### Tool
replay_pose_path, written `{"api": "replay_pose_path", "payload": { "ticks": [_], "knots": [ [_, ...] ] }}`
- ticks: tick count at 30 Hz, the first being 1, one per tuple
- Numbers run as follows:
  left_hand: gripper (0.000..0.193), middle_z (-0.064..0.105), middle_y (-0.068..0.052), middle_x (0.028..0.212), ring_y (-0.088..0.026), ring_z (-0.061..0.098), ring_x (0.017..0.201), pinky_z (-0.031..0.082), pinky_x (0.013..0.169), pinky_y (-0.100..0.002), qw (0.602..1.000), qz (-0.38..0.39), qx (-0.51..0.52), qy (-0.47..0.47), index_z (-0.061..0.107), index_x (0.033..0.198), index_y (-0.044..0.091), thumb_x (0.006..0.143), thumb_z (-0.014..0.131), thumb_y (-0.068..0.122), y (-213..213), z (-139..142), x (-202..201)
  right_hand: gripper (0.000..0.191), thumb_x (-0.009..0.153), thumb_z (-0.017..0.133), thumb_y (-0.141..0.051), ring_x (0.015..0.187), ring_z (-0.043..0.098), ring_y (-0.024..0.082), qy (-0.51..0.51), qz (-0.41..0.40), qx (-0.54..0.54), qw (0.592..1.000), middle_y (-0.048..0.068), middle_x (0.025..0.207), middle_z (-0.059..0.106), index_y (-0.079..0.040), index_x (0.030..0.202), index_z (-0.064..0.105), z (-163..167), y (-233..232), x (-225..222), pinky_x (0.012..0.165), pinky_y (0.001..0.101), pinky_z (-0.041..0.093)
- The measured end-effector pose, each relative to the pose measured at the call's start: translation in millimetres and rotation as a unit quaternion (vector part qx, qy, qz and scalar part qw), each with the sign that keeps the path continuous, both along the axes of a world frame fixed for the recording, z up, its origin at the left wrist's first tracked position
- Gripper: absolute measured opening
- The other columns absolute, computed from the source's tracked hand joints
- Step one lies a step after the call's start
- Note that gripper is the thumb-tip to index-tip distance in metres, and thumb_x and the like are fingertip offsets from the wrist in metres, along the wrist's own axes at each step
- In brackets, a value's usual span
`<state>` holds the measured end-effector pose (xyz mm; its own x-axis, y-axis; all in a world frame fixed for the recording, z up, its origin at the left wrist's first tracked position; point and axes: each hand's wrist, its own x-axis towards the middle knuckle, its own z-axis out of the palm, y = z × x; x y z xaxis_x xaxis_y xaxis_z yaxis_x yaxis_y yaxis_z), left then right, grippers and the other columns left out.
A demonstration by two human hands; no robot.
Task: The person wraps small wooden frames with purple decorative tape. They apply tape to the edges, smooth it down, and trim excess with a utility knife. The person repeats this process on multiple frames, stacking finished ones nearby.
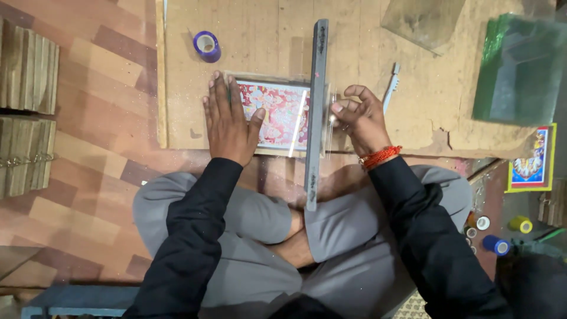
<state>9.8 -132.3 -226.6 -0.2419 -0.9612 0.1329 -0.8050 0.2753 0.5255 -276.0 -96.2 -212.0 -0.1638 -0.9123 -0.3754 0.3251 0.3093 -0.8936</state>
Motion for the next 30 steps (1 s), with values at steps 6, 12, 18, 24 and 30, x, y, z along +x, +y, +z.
{"api": "replay_pose_path", "payload": {
  "ticks": [6, 12, 18, 24, 30],
  "knots": [
    [0.084, 0.015, -0.030, 0.168, -0.045, 0.016, 0.156, 0.011, 0.126, -0.058, 1.000, -0.003, -0.005, -0.012, 0.026, 0.160, -0.007, 0.104, 0.055, 0.049, -1, -4, 4, 0.048, 0.091, 0.071, 0.006, 0.078, 0.071, 0.016, 0.131, -0.006, -0.014, 0.991, 0.009, 0.097, 0.071, -0.005, 0.133, 0.051, 17, 7, 6, 0.067, 0.0300, 0.060],
    [0.083, 0.018, -0.030, 0.167, -0.045, 0.017, 0.155, 0.011, 0.125, -0.057, 1.000, 0.002, -0.028, -0.013, 0.028, 0.158, -0.006, 0.102, 0.050, 0.051, -6, 15, -1, 0.039, 0.093, 0.068, -0.001, 0.079, 0.067, 0.019, -0.025, 0.057, 0.084, 0.994, 0.006, 0.098, 0.074, -0.002, 0.131, 0.062, 63, -34, -22, 0.072, 0.0316, 0.058],
    [0.085, 0.019, -0.029, 0.166, -0.043, 0.018, 0.154, 0.012, 0.123, -0.056, 0.999, 0.010, -0.030, -0.015, 0.028, 0.157, -0.007, 0.098, 0.053, 0.050, -8, 37, -4, 0.029, 0.113, 0.056, -0.033, 0.086, 0.064, 0.018, -0.207, 0.020, -0.279, 0.938, 0.008, 0.096, 0.062, -0.005, 0.109, 0.057, 235, -193, -135, 0.081, 0.0291, 0.054],
    [0.085, 0.020, -0.028, 0.164, -0.043, 0.018, 0.153, 0.012, 0.123, -0.056, 0.999, 0.012, -0.038, -0.010, 0.028, 0.156, -0.006, 0.097, 0.057, 0.048, -9, 20, 2, 0.035, 0.111, 0.041, -0.038, 0.104, 0.071, 0.022, 0.140, 0.038, -0.270, 0.952, 0.003, 0.113, 0.067, -0.009, 0.126, 0.055, 193, -134, -59, 0.091, 0.0391, 0.060],
    [0.078, 0.025, -0.028, 0.164, -0.045, 0.023, 0.152, 0.017, 0.123, -0.056, 0.996, -0.015, -0.061, 0.061, 0.038, 0.154, -0.001, 0.094, 0.067, 0.041, -5, 18, 15, 0.057, 0.075, 0.084, -0.027, 0.079, 0.069, 0.037, 0.637, 0.262, -0.131, 0.713, 0.016, 0.117, 0.059, -0.011, 0.125, 0.061, 107, 56, 82, 0.063, 0.0459, 0.056]
  ]
}}
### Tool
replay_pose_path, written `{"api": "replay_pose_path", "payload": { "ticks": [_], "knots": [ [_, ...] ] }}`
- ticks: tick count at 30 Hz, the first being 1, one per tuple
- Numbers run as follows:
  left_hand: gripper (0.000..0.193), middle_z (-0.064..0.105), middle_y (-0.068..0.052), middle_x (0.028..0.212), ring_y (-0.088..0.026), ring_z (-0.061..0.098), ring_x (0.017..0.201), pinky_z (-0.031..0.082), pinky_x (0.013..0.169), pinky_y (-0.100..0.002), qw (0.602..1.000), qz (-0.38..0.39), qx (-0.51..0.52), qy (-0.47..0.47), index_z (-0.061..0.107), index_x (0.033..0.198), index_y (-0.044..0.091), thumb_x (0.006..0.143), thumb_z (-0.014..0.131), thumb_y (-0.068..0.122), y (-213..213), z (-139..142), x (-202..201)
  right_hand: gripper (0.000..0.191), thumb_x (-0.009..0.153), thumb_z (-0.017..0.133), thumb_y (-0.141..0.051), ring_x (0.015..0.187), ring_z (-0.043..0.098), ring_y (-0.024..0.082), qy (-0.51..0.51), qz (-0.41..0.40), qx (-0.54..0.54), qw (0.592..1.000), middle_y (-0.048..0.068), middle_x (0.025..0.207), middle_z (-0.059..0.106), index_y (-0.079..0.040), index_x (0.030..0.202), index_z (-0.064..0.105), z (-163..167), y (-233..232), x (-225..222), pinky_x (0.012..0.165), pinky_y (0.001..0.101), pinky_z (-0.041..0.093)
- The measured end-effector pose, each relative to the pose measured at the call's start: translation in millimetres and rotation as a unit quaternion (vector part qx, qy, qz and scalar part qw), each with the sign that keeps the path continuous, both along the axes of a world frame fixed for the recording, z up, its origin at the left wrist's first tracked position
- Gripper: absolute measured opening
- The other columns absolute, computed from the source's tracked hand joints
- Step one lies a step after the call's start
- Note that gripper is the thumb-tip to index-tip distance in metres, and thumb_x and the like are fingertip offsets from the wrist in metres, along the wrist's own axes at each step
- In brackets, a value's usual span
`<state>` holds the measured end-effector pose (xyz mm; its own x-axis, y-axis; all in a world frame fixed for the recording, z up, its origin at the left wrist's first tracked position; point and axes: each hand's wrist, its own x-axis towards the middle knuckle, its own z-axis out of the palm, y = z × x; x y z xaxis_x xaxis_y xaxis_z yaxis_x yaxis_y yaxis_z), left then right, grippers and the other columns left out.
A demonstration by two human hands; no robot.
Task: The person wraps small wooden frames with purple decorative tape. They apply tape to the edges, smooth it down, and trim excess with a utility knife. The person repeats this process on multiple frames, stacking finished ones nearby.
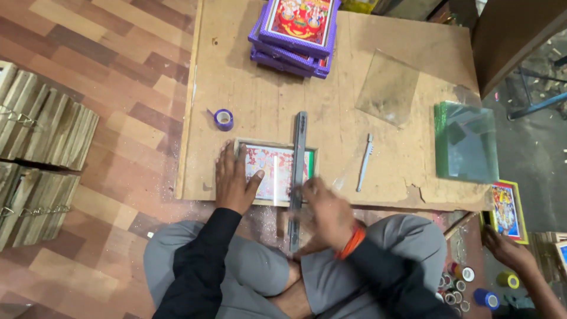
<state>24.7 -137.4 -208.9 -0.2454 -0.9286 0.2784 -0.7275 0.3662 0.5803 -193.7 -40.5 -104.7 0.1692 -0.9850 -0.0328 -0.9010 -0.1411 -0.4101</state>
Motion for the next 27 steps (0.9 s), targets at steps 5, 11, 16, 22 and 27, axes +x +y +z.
{"api": "replay_pose_path", "payload": {
  "ticks": [5, 11, 16, 22, 27],
  "knots": [
    [0.076, 0.038, -0.025, 0.154, -0.044, 0.038, 0.138, 0.034, 0.114, -0.048, 0.994, -0.014, 0.112, 0.000, 0.059, 0.136, 0.003, 0.070, 0.088, 0.027, 32, 22, 24, 0.068, 0.063, 0.086, -0.024, 0.081, 0.068, 0.040, -0.038, -0.063, -0.004, 0.997, 0.021, 0.127, 0.051, -0.010, 0.124, 0.059, -28, 51, 28, 0.063, 0.0474, 0.057],
    [0.071, 0.047, -0.020, 0.150, -0.041, 0.050, 0.130, 0.044, 0.107, -0.044, 0.996, -0.030, 0.083, 0.008, 0.066, 0.131, 0.000, 0.065, 0.092, 0.009, 49, 30, 34, 0.047, 0.074, 0.074, -0.008, 0.087, 0.069, 0.030, -0.156, -0.123, -0.097, 0.975, 0.011, 0.116, 0.062, -0.012, 0.120, 0.068, -48, 60, -17, 0.075, 0.0383, 0.057],
    [0.069, 0.051, -0.019, 0.147, -0.040, 0.052, 0.124, 0.046, 0.105, -0.043, 0.998, -0.030, 0.058, 0.001, 0.069, 0.126, -0.001, 0.062, 0.092, 0.007, 42, 27, 34, 0.039, 0.085, 0.073, -0.005, 0.077, 0.063, 0.028, -0.111, -0.195, -0.076, 0.972, 0.013, 0.106, 0.065, -0.008, 0.124, 0.070, -29, 31, -87, 0.068, 0.0384, 0.053],
    [0.067, 0.053, -0.014, 0.151, -0.034, 0.055, 0.117, 0.048, 0.103, -0.038, 0.996, -0.060, 0.061, -0.001, 0.069, 0.125, -0.001, 0.062, 0.090, 0.006, 17, 22, 40, 0.054, 0.076, 0.082, -0.003, 0.106, 0.066, 0.038, 0.026, -0.070, -0.197, 0.978, 0.019, 0.135, 0.059, -0.006, 0.127, 0.065, -30, -1, -81, 0.084, 0.0433, 0.056],
    [0.069, 0.054, -0.012, 0.150, -0.034, 0.055, 0.114, 0.049, 0.102, -0.038, 0.992, -0.113, 0.058, -0.019, 0.070, 0.126, 0.001, 0.061, 0.091, 0.007, -13, 19, 47, 0.053, 0.076, 0.083, -0.008, 0.090, 0.074, 0.026, -0.200, -0.149, 0.010, 0.968, 0.021, 0.155, 0.046, -0.006, 0.126, 0.066, -70, 33, 1, 0.077, 0.0372, 0.060]
  ]
}}
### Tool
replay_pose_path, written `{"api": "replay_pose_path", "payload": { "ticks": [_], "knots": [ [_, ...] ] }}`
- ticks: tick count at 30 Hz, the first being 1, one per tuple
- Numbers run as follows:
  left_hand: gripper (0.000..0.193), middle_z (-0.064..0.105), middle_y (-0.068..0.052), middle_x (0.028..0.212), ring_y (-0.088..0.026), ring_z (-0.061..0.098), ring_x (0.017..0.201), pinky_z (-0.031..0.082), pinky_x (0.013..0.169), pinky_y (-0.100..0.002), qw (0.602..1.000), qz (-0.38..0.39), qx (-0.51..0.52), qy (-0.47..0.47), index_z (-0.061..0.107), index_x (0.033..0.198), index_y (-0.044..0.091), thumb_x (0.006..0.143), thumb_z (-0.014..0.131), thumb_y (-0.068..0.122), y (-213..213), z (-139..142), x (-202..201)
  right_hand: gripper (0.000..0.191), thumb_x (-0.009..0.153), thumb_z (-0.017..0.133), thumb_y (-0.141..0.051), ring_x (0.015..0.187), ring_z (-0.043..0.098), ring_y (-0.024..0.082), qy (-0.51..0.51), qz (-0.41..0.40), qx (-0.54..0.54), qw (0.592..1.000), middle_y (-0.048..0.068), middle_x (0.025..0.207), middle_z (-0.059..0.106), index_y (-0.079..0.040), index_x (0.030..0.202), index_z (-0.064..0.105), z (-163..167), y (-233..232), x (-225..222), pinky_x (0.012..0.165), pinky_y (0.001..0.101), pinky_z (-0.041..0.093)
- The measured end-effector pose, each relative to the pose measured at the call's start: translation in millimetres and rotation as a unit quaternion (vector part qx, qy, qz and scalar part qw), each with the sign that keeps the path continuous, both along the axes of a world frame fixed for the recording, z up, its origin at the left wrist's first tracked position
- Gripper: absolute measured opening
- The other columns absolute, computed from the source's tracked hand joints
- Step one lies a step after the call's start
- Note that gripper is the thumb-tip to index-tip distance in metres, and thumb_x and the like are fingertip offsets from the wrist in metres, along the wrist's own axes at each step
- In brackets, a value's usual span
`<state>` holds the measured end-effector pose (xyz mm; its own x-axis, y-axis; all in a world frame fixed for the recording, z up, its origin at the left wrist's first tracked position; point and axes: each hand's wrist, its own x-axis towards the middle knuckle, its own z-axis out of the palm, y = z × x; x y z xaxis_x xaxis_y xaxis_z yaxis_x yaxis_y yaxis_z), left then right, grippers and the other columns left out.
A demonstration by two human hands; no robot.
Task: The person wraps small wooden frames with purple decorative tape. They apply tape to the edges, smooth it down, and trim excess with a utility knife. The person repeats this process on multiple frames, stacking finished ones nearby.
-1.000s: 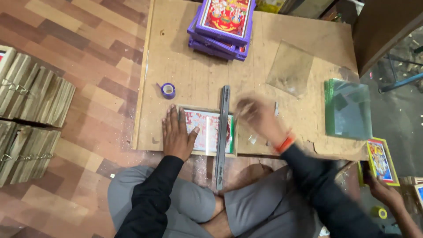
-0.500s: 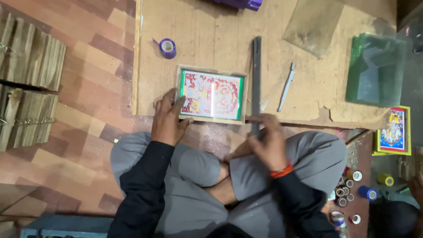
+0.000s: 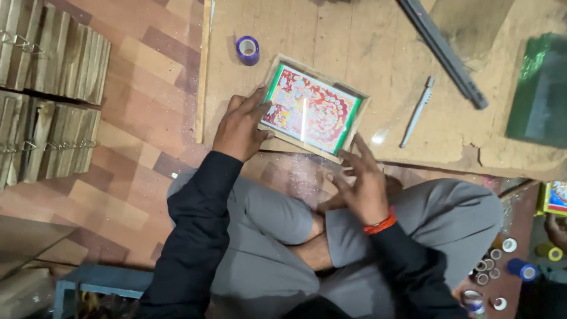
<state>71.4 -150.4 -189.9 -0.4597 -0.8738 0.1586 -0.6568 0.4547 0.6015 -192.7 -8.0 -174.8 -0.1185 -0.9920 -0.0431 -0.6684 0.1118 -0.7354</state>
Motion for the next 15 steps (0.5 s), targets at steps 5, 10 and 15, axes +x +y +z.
{"api": "replay_pose_path", "payload": {
  "ticks": [5, 10, 15],
  "knots": [
    [0.066, 0.055, -0.013, 0.147, -0.033, 0.055, 0.113, 0.049, 0.099, -0.039, 0.999, -0.032, 0.005, 0.002, 0.071, 0.123, 0.002, 0.060, 0.091, 0.007, -15, 6, -1, 0.036, 0.085, 0.076, -0.003, 0.095, 0.073, 0.027, 0.037, -0.017, -0.049, 0.998, 0.023, 0.150, 0.048, -0.005, 0.120, 0.070, -12, 2, 14, 0.081, 0.0378, 0.060],
    [0.059, 0.059, -0.010, 0.137, -0.033, 0.056, 0.118, 0.050, 0.097, -0.040, 1.000, 0.018, -0.009, 0.012, 0.073, 0.118, 0.004, 0.061, 0.091, 0.005, -2, 10, -7, 0.025, 0.083, 0.077, 0.000, 0.089, 0.070, 0.030, 0.103, -0.023, -0.063, 0.992, 0.020, 0.139, 0.057, -0.004, 0.107, 0.077, -9, -4, 11, 0.077, 0.0392, 0.057],
    [0.057, 0.060, -0.009, 0.140, -0.032, 0.058, 0.116, 0.050, 0.097, -0.040, 0.999, 0.043, -0.007, 0.010, 0.074, 0.117, 0.005, 0.063, 0.090, 0.004, 5, 7, -13, 0.018, 0.087, 0.075, 0.001, 0.093, 0.072, 0.027, 0.083, -0.019, -0.090, 0.992, 0.018, 0.137, 0.058, -0.003, 0.104, 0.076, -13, -3, 11, 0.080, 0.0389, 0.058]
  ]
}}
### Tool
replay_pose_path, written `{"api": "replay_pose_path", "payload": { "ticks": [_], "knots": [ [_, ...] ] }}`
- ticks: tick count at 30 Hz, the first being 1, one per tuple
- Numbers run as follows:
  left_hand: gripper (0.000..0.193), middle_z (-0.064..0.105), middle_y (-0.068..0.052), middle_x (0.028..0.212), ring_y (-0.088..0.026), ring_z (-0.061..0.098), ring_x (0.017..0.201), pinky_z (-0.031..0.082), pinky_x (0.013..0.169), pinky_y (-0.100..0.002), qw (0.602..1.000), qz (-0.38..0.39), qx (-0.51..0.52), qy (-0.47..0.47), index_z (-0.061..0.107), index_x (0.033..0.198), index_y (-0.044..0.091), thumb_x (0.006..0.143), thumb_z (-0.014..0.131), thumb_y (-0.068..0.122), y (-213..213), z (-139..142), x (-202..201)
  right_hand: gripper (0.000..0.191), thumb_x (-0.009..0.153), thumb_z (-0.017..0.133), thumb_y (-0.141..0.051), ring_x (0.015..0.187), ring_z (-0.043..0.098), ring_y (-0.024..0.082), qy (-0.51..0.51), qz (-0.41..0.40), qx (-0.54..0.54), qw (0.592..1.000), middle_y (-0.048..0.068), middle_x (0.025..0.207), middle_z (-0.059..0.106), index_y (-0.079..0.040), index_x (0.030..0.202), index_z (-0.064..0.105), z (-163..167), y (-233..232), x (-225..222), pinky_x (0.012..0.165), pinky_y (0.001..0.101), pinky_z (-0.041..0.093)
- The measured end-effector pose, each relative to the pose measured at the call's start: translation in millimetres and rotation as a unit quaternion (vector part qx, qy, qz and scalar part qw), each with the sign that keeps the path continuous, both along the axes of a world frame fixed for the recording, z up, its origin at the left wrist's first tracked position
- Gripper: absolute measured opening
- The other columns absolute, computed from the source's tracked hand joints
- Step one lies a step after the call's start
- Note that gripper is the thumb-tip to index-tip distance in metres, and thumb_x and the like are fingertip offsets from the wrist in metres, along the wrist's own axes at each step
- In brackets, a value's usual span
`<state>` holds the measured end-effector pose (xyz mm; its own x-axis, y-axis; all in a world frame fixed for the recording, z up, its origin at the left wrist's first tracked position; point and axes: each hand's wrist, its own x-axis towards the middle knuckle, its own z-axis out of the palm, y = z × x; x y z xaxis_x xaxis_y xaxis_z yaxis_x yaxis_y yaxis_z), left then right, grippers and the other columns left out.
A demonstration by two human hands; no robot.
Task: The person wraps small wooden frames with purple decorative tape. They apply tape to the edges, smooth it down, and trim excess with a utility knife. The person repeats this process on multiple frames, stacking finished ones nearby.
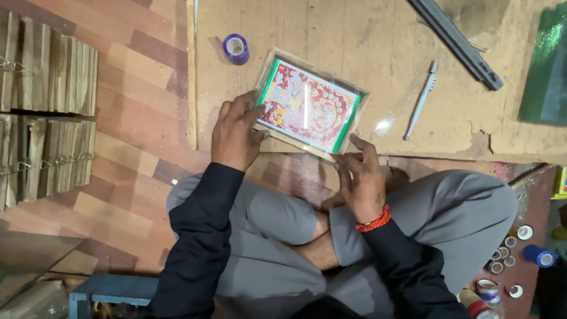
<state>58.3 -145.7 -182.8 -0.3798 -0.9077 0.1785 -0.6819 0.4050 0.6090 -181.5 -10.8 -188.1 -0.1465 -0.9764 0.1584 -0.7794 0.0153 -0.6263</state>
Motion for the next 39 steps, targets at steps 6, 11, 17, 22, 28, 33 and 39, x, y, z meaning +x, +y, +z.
{"api": "replay_pose_path", "payload": {
  "ticks": [6, 11, 17, 22, 28, 33, 39],
  "knots": [
    [0.052, 0.060, -0.009, 0.141, -0.032, 0.058, 0.114, 0.050, 0.097, -0.040, 1.000, 0.011, -0.007, -0.003, 0.075, 0.115, 0.005, 0.064, 0.089, 0.004, 2, -5, -3, 0.026, 0.083, 0.070, 0.007, 0.093, 0.070, 0.028, -0.012, 0.005, 0.022, 1.000, 0.020, 0.136, 0.058, -0.002, 0.107, 0.075, 2, 0, -3, 0.077, 0.0394, 0.058],
    [0.049, 0.060, -0.008, 0.141, -0.032, 0.057, 0.122, 0.048, 0.105, -0.042, 0.999, 0.006, -0.043, -0.015, 0.072, 0.116, 0.009, 0.070, 0.088, 0.008, -2, -6, 7, 0.026, 0.083, 0.075, -0.002, 0.105, 0.068, 0.033, 0.054, 0.014, 0.010, 0.998, 0.015, 0.136, 0.059, -0.009, 0.108, 0.076, 11, -1, 0, 0.082, 0.0416, 0.057],
    [0.075, 0.056, -0.019, 0.140, -0.043, 0.038, 0.137, 0.022, 0.115, -0.060, 0.988, 0.017, -0.146, -0.057, 0.064, 0.133, 0.011, 0.062, 0.087, 0.011, -87, -8, 17, 0.039, 0.079, 0.080, -0.012, 0.119, 0.061, 0.036, 0.061, 0.006, 0.004, 0.998, 0.016, 0.140, 0.057, -0.009, 0.117, 0.072, 25, 4, -2, 0.095, 0.0447, 0.053],
    [0.054, 0.064, -0.006, 0.111, -0.032, 0.052, 0.127, 0.008, 0.125, -0.061, 0.978, -0.017, -0.146, -0.146, 0.072, 0.119, 0.018, 0.069, 0.090, 0.020, -122, 4, 12, 0.040, 0.087, 0.081, -0.011, 0.123, 0.061, 0.033, 0.001, -0.007, -0.037, 0.999, 0.014, 0.144, 0.056, -0.007, 0.125, 0.068, 46, 7, -12, 0.102, 0.0437, 0.052],
    [0.052, 0.063, -0.007, 0.106, -0.032, 0.054, 0.119, 0.014, 0.124, -0.059, 0.992, -0.038, -0.109, 0.058, 0.073, 0.115, 0.018, 0.072, 0.093, 0.037, -6, 39, -26, 0.054, 0.083, 0.086, -0.011, 0.122, 0.062, 0.036, 0.009, 0.124, -0.119, 0.985, 0.018, 0.146, 0.054, -0.004, 0.131, 0.064, 61, -12, -13, 0.099, 0.0438, 0.054],
    [0.055, 0.068, -0.004, 0.103, -0.023, 0.061, 0.104, 0.044, 0.103, -0.042, 0.983, 0.002, 0.064, 0.172, 0.073, 0.116, 0.009, 0.069, 0.092, 0.031, 85, 41, -56, 0.044, 0.076, 0.090, -0.008, 0.112, 0.067, 0.034, 0.064, 0.178, -0.195, 0.962, 0.011, 0.126, 0.067, -0.007, 0.115, 0.070, 67, -9, -9, 0.092, 0.0413, 0.057],
    [0.018, 0.072, -0.002, 0.092, -0.005, 0.063, 0.084, 0.052, 0.075, -0.022, 0.797, 0.075, 0.364, 0.476, 0.071, 0.099, 0.002, 0.097, 0.077, 0.018, 108, -3, -57, 0.042, 0.074, 0.090, -0.011, 0.103, 0.067, 0.031, 0.046, 0.196, -0.213, 0.956, 0.009, 0.110, 0.069, -0.005, 0.110, 0.069, 75, 10, -15, 0.087, 0.0406, 0.055]
  ]
}}
